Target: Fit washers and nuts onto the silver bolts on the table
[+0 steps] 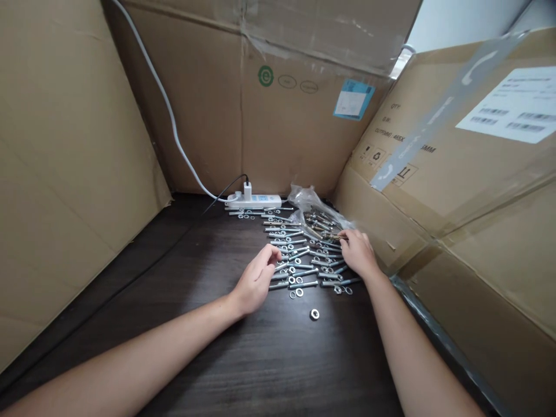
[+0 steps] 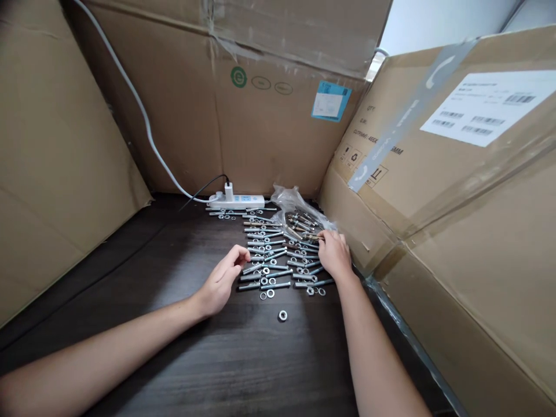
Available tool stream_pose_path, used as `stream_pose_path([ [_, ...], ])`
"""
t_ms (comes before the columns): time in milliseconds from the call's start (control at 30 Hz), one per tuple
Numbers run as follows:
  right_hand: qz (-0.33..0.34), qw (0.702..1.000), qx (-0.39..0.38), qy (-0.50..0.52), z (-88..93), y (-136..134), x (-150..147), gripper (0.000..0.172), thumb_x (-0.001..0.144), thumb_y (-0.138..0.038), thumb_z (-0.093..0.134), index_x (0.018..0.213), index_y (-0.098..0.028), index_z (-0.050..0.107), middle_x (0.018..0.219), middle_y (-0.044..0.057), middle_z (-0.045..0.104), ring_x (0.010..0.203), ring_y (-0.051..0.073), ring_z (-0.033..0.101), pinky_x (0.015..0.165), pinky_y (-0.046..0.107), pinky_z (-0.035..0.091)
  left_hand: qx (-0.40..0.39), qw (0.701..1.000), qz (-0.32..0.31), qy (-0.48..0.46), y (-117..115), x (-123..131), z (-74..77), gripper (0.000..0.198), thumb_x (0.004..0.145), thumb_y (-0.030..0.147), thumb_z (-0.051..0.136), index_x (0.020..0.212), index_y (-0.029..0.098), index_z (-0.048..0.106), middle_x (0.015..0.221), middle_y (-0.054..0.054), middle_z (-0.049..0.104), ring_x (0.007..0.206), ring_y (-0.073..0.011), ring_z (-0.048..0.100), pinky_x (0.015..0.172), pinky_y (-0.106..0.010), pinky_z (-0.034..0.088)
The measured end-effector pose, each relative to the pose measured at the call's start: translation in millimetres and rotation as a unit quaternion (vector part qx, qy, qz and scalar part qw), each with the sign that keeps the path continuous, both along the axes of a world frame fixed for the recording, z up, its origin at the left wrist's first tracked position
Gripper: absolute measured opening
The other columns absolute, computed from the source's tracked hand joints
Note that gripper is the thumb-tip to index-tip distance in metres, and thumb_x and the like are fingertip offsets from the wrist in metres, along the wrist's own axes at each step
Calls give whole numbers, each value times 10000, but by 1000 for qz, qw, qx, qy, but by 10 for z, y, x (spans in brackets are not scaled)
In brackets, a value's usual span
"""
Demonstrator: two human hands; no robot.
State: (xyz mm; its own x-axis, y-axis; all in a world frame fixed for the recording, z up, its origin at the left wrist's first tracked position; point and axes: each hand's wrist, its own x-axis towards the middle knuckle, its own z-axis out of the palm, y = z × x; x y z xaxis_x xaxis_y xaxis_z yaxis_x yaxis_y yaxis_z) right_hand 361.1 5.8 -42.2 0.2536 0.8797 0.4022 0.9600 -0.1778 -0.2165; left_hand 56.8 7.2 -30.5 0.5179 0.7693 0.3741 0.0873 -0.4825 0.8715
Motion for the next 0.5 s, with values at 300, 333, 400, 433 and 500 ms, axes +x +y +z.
stream_pose_path([
  [300, 14, 998, 59, 21, 79, 78, -52, 329, 829, -215, 445, 1105, -194, 623, 1082, 125, 603, 1013, 270, 501, 881, 397, 386, 91, 989, -21, 115, -42, -4, 32, 131, 829, 130, 364, 919, 194, 435, 825, -11, 478, 760, -159, 439, 723, -292, 378],
  [333, 28, 997, 64, 25, 126, 52, -56, 322, 829, -215, 445, 1093, -190, 628, 1075, 122, 612, 1016, 268, 505, 890, 394, 383, 110, 985, -31, 132, -52, 2, 44, 142, 814, 113, 372, 906, 194, 445, 829, -15, 492, 766, -163, 446, 726, -295, 376],
  [400, 62, 995, 61, 39, 241, -19, -89, 276, 830, -227, 452, 1018, -189, 651, 1036, 109, 636, 993, 260, 526, 880, 384, 389, 159, 971, -69, 167, -80, 16, 68, 157, 779, 80, 386, 852, 193, 468, 825, -21, 517, 779, -170, 456, 730, -299, 369],
  [433, 79, 994, 53, 49, 305, -59, -122, 253, 830, -236, 458, 978, -194, 659, 1011, 100, 647, 966, 253, 542, 857, 375, 399, 182, 962, -90, 184, -97, 24, 80, 160, 769, 70, 393, 829, 192, 477, 821, -24, 526, 786, -173, 459, 732, -301, 365],
  [500, 114, 990, 29, 76, 427, -138, -223, 228, 827, -244, 469, 941, -204, 663, 952, 72, 665, 881, 228, 574, 788, 347, 420, 217, 946, -113, 213, -126, 40, 97, 161, 762, 62, 403, 808, 189, 489, 820, -28, 538, 795, -178, 462, 735, -306, 356],
])
